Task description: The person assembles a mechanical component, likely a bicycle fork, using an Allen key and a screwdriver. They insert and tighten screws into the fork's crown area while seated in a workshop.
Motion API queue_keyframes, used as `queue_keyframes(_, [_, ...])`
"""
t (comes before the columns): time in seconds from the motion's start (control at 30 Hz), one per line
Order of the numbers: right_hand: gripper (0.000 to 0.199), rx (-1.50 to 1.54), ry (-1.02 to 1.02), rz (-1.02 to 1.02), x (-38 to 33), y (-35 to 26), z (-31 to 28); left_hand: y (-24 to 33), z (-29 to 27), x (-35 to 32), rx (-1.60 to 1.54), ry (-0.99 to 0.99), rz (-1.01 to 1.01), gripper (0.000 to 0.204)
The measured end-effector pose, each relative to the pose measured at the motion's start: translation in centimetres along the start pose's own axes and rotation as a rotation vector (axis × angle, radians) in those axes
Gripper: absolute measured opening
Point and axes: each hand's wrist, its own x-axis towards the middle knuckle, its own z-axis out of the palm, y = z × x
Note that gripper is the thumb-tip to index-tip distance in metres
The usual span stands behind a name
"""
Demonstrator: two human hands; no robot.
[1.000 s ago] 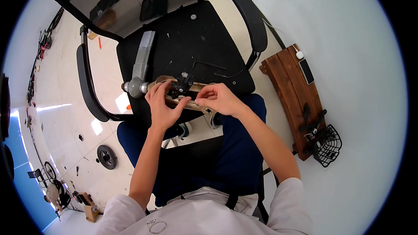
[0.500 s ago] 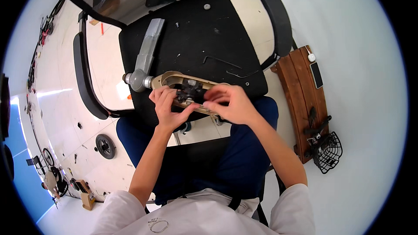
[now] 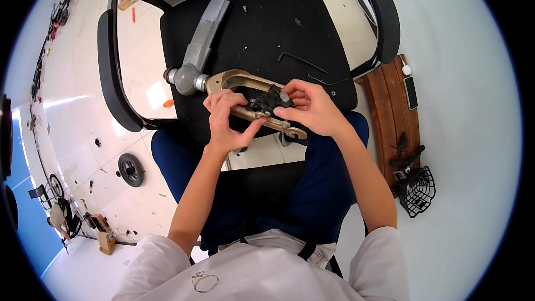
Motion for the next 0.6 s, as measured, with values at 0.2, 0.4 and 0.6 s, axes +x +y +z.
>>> queue_keyframes(0.2, [0.049, -0.161, -0.054, 0.006, -1.0, 1.7, -1.3, -1.6, 0.7, -0.5, -0.010, 0.018, 0.036, 0.037])
queue_keyframes(0.4, [0.037, -0.066, 0.218, -0.128, 2.1, 1.3, -6.6, -2.2, 2.3, 0.3, 0.025, 0.002, 0.043, 0.031])
queue_keyframes(0.6, [0.019, -1.247, 0.382, -0.182, 8.2, 2.2, -9.3, -3.1, 3.8, 1.6, -0.007, 0.020, 0.021, 0.031])
